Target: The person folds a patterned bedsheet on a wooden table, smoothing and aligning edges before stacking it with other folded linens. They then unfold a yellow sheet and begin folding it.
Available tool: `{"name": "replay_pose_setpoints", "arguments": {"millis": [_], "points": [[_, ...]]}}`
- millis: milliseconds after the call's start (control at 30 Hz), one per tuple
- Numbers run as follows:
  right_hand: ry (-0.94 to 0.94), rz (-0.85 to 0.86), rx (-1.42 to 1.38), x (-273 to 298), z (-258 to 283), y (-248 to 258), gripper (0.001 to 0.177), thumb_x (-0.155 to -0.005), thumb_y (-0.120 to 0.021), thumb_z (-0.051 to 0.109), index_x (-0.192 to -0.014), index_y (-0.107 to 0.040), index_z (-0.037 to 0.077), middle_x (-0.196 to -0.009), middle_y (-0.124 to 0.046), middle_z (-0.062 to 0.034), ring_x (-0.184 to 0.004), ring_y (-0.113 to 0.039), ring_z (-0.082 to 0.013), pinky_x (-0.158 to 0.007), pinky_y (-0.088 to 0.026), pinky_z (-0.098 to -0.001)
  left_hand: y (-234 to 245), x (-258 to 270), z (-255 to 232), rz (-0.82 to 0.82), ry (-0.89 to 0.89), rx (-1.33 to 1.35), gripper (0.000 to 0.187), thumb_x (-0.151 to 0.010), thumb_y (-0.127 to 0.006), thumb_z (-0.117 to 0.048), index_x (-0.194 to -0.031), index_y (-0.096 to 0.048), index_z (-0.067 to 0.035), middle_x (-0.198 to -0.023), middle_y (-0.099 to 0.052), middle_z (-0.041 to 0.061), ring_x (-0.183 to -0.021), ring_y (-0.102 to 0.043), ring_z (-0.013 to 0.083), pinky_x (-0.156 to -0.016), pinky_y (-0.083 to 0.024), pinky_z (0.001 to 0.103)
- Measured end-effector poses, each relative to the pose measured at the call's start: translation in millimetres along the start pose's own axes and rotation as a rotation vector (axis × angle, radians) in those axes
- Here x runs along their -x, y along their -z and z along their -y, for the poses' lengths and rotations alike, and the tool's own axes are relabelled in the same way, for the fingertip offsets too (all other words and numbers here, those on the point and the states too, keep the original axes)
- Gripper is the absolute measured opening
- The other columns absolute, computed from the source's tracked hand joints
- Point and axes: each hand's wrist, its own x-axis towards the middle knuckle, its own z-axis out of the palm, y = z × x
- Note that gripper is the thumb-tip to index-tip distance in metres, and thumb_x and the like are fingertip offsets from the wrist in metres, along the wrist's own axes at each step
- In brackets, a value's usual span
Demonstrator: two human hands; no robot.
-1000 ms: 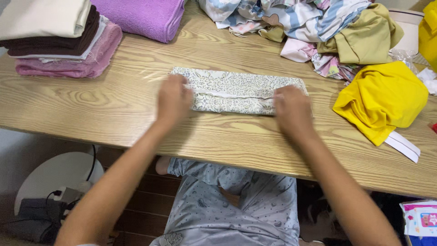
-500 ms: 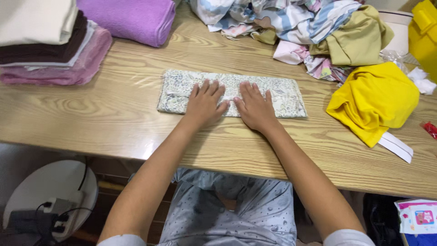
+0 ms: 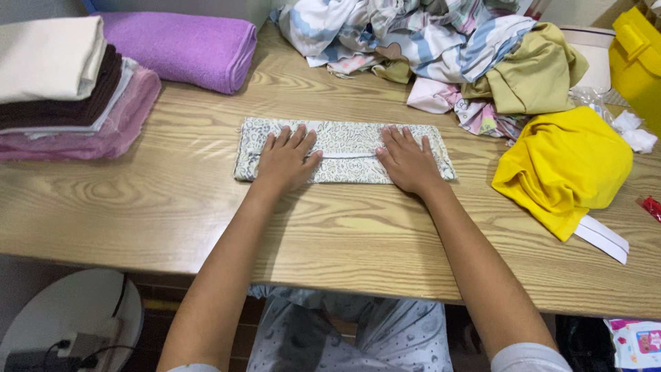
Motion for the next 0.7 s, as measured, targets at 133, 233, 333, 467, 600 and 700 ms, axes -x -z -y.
{"name": "replay_pose_setpoints", "arguments": {"millis": [133,233,333,467,600,700], "points": [[-0.029,-0.035,-0.007,-7.7,-9.6,-3.3,0.068,-0.103,-0.023,0.056,-0.162,-0.024,0.023,-0.169,-0.021,-0.0014,-0.157,-0.012,-0.0265,-0.124,-0.003,-0.0556,-0.6,-11.6,3.8,-0.011,0.017,-0.012,0.061,-0.102,-0.037,-0.058,-0.155,-0.043,-0.029,-0.166,-0.030,0.004,-0.153,-0.023,0.0340,-0.122,-0.012,0.054],[-0.047,-0.049,-0.003,-9.3,-9.9,-3.8,0.066,-0.104,-0.022,0.058,-0.162,-0.025,0.027,-0.170,-0.022,0.0006,-0.158,-0.013,-0.0254,-0.125,-0.002,-0.0558,-1.1,-17.3,5.7,-0.011,0.035,0.001,0.058,-0.102,-0.037,-0.057,-0.153,-0.045,-0.032,-0.165,-0.032,0.002,-0.153,-0.025,0.0334,-0.123,-0.012,0.053],[-0.100,-0.012,0.071,-7.3,-12.3,0.3,0.065,-0.101,-0.021,0.062,-0.161,-0.024,0.038,-0.169,-0.019,0.0027,-0.157,-0.011,-0.0257,-0.123,0.000,-0.0580,-2.7,-18.1,8.4,-0.021,0.062,-0.029,0.056,-0.101,-0.037,-0.057,-0.152,-0.047,-0.034,-0.164,-0.034,0.002,-0.152,-0.027,0.0319,-0.123,-0.013,0.053],[-0.173,0.017,0.048,-3.0,-15.5,11.8,0.064,-0.100,-0.019,0.066,-0.159,-0.023,0.043,-0.170,-0.016,0.0042,-0.157,-0.008,-0.0251,-0.123,0.006,-0.0592,4.6,-14.3,18.4,-0.062,0.080,-0.049,0.054,-0.102,-0.037,-0.053,-0.150,-0.050,-0.031,-0.162,-0.038,0.003,-0.151,-0.030,0.0308,-0.123,-0.011,0.057],[-0.194,-0.010,0.081,7.2,-15.2,20.4,0.068,-0.099,-0.019,0.066,-0.161,-0.024,0.037,-0.170,-0.017,-0.0005,-0.157,-0.008,-0.0261,-0.121,0.006,-0.0608,15.6,-4.0,27.0,-0.074,0.174,-0.060,0.053,-0.104,-0.036,-0.049,-0.149,-0.051,-0.025,-0.161,-0.041,0.003,-0.152,-0.030,0.0286,-0.122,-0.006,0.065],[-0.148,-0.100,0.081,14.6,-8.7,24.1,0.070,-0.102,-0.019,0.063,-0.161,-0.026,0.026,-0.170,-0.020,-0.0035,-0.158,-0.010,-0.0247,-0.123,0.005,-0.0603,18.3,-4.0,20.0,-0.112,0.101,-0.088,0.054,-0.108,-0.032,-0.047,-0.151,-0.047,-0.018,-0.160,-0.040,0.007,-0.151,-0.028,0.0295,-0.121,-0.003,0.067]]}}
